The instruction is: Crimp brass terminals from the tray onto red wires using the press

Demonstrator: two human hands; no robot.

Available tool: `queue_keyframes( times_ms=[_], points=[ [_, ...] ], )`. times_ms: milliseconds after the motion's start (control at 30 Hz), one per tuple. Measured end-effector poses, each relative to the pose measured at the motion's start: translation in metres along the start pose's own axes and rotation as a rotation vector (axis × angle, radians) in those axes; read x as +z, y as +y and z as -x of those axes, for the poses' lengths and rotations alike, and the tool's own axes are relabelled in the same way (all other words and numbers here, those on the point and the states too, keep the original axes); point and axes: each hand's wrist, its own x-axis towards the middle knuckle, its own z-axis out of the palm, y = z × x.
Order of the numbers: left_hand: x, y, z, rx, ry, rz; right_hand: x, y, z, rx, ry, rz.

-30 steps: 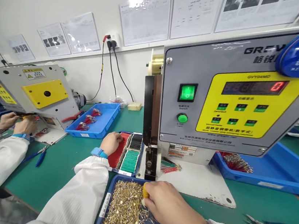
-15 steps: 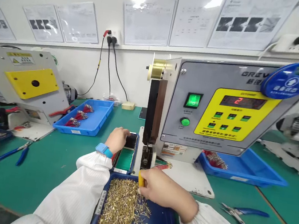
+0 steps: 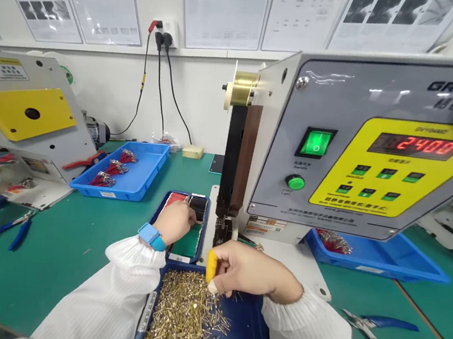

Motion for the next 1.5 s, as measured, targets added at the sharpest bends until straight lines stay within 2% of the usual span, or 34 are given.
queue_keyframes(
  times_ms=[100,233,333,533,667,800,933,1067,1233,1367,1500],
  points=[
    [0.002,0.002,0.0,0.007,-0.022,-0.018,-0.006,0.013,0.006,-0.057,0.044,-0.16],
    [0.006,0.001,-0.002,0.016,-0.027,-0.029,-0.017,0.007,0.017,-0.16,0.223,-0.265],
    [0.009,0.0,-0.004,0.037,-0.012,-0.029,-0.021,0.003,0.021,-0.213,0.287,-0.278],
    [0.011,-0.001,-0.004,0.044,0.015,-0.064,-0.022,0.011,0.01,-0.197,0.5,-0.327],
    [0.016,-0.005,-0.005,0.023,0.091,-0.012,-0.023,0.016,0.0,-0.167,0.632,-0.367],
    [0.021,-0.009,-0.009,-0.024,0.174,-0.013,-0.024,0.017,-0.005,-0.253,0.748,-0.421],
    [0.022,-0.008,-0.012,-0.034,0.212,-0.082,-0.025,0.019,-0.005,-0.341,0.719,-0.476],
    [0.021,-0.004,-0.014,-0.036,0.171,-0.094,-0.025,0.019,-0.004,-0.381,0.673,-0.497],
    [0.022,-0.003,-0.016,-0.047,0.158,-0.103,-0.026,0.02,-0.004,-0.367,0.683,-0.448],
    [0.023,-0.004,-0.016,-0.037,0.213,-0.088,-0.026,0.019,-0.005,-0.343,0.721,-0.423],
    [0.02,0.003,-0.008,0.024,0.34,-0.031,-0.022,0.017,-0.005,-0.334,0.752,-0.385]
  ],
)
